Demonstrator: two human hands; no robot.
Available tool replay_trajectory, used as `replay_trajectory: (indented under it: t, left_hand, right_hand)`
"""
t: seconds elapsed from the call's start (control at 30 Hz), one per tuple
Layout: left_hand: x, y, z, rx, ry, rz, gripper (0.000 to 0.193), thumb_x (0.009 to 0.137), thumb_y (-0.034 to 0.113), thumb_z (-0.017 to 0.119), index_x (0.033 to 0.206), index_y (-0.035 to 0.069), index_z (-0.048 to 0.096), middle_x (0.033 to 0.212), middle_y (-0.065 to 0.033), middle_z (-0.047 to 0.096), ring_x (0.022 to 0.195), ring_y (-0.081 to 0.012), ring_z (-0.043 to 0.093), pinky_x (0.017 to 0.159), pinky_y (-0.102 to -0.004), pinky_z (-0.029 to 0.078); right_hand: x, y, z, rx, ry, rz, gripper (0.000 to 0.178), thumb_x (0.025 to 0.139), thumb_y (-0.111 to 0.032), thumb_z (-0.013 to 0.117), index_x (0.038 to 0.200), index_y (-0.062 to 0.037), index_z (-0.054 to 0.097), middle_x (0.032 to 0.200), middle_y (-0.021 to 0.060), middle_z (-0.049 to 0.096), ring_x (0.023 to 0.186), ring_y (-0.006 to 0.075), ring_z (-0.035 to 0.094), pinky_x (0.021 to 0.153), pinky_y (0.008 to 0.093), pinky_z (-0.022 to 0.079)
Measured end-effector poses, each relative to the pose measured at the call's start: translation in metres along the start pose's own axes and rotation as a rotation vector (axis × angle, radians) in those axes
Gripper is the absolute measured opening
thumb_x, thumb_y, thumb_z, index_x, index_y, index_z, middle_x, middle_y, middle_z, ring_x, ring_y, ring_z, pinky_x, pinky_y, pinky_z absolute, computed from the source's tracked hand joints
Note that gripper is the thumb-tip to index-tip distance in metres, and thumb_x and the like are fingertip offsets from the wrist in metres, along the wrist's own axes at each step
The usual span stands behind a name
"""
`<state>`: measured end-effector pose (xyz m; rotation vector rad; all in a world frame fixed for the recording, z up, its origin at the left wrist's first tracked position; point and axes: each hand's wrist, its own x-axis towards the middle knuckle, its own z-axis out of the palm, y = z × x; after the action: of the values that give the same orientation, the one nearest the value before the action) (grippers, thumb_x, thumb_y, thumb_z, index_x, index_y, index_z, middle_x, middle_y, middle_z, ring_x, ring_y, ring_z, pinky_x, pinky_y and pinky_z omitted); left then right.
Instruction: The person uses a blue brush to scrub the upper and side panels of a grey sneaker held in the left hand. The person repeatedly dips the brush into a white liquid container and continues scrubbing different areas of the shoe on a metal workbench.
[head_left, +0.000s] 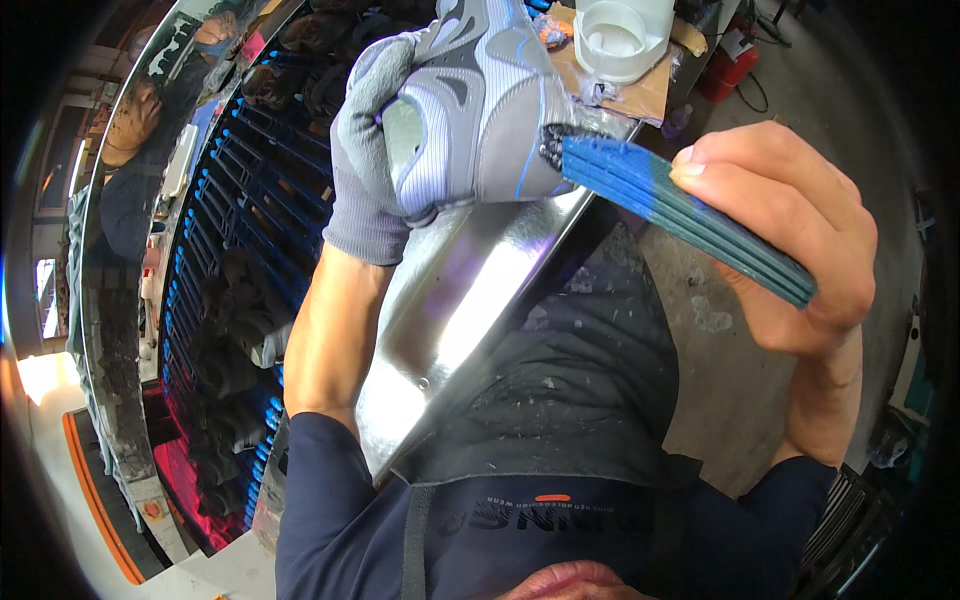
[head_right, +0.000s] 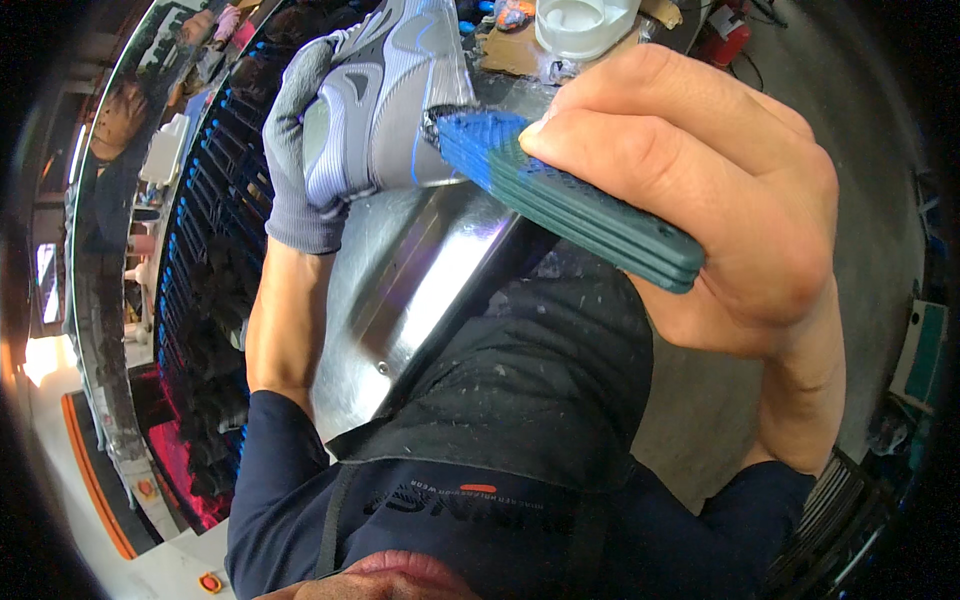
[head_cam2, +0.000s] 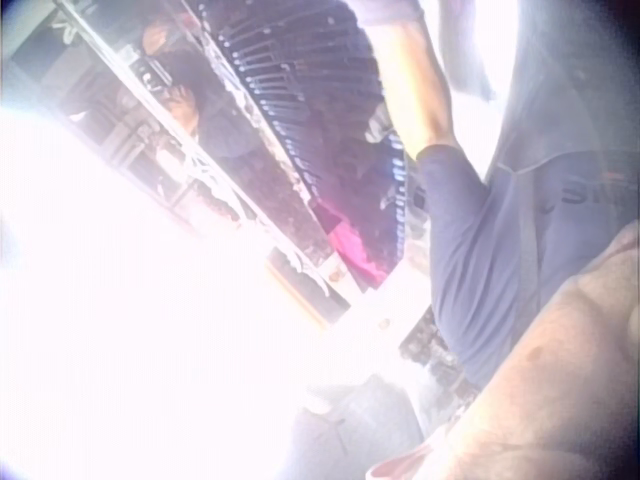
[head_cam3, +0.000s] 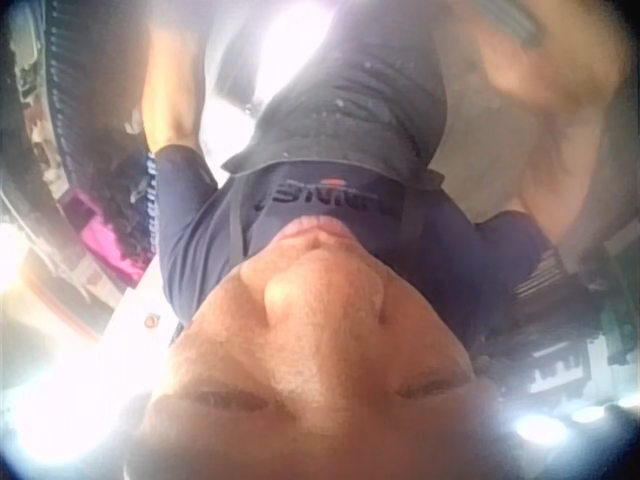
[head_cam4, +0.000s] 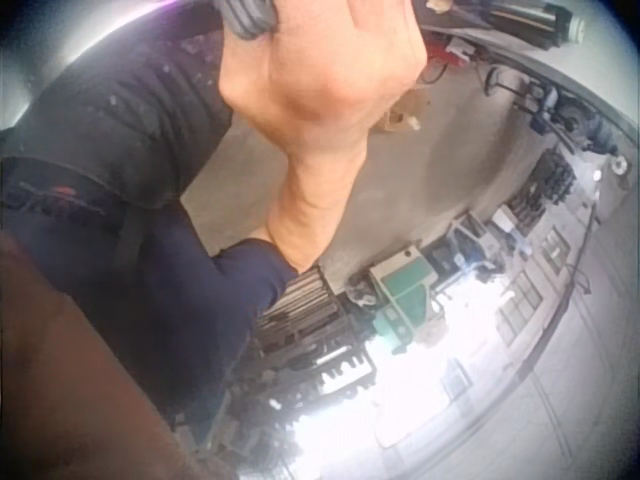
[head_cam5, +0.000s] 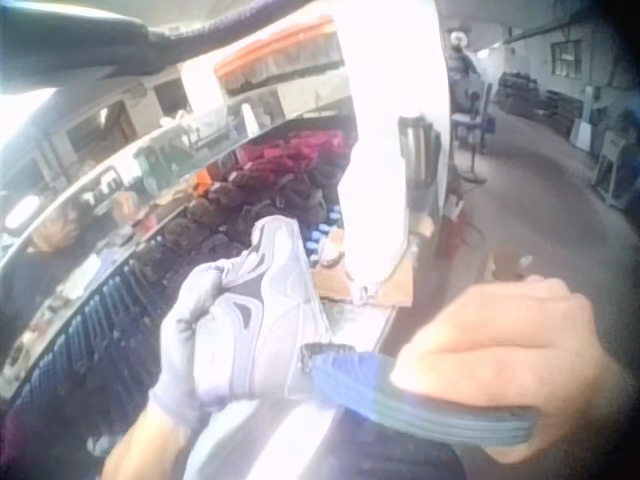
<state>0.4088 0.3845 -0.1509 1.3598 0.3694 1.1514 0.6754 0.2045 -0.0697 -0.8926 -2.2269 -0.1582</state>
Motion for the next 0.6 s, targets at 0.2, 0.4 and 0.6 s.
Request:
replay_trajectory:
  t: [0.2, 0.4, 0.6]
  left_hand:
    - [0.008, -0.007, -0.004, 0.468, 0.056, 0.063, 0.04, 0.108, 0.013, 0.057, 0.145, 0.0, 0.057, 0.136, -0.017, 0.068, 0.124, -0.027, 0.069, 0.109, -0.0383, 0.057]
    - [0.027, -0.004, 0.014, -0.715, -0.078, -0.409, 0.045, 0.113, 0.036, 0.049, 0.132, -0.002, 0.063, 0.124, -0.0186, 0.073, 0.115, -0.0289, 0.071, 0.104, -0.0445, 0.056]
    - [0.032, 0.002, 0.021, -0.867, -0.142, -0.524, 0.049, 0.115, 0.038, 0.043, 0.134, -0.003, 0.062, 0.125, -0.0181, 0.074, 0.116, -0.0288, 0.071, 0.107, -0.0437, 0.054]
  right_hand:
    - [0.003, 0.001, -0.014, -0.184, -0.027, -0.147, 0.033, 0.079, -0.001, 0.081, 0.109, 0.0085, 0.07, 0.102, 0.0238, 0.073, 0.088, 0.0347, 0.076, 0.071, 0.037, 0.063]
    - [0.006, 0.004, -0.027, -0.301, -0.083, -0.251, 0.033, 0.081, -0.005, 0.083, 0.109, 0.0081, 0.072, 0.105, 0.0226, 0.074, 0.092, 0.0363, 0.077, 0.075, 0.04, 0.066]
    - [0.004, 0.005, -0.023, -0.454, -0.08, -0.326, 0.034, 0.076, -0.001, 0.089, 0.106, 0.0055, 0.075, 0.107, 0.0187, 0.075, 0.097, 0.0332, 0.077, 0.08, 0.0373, 0.068]
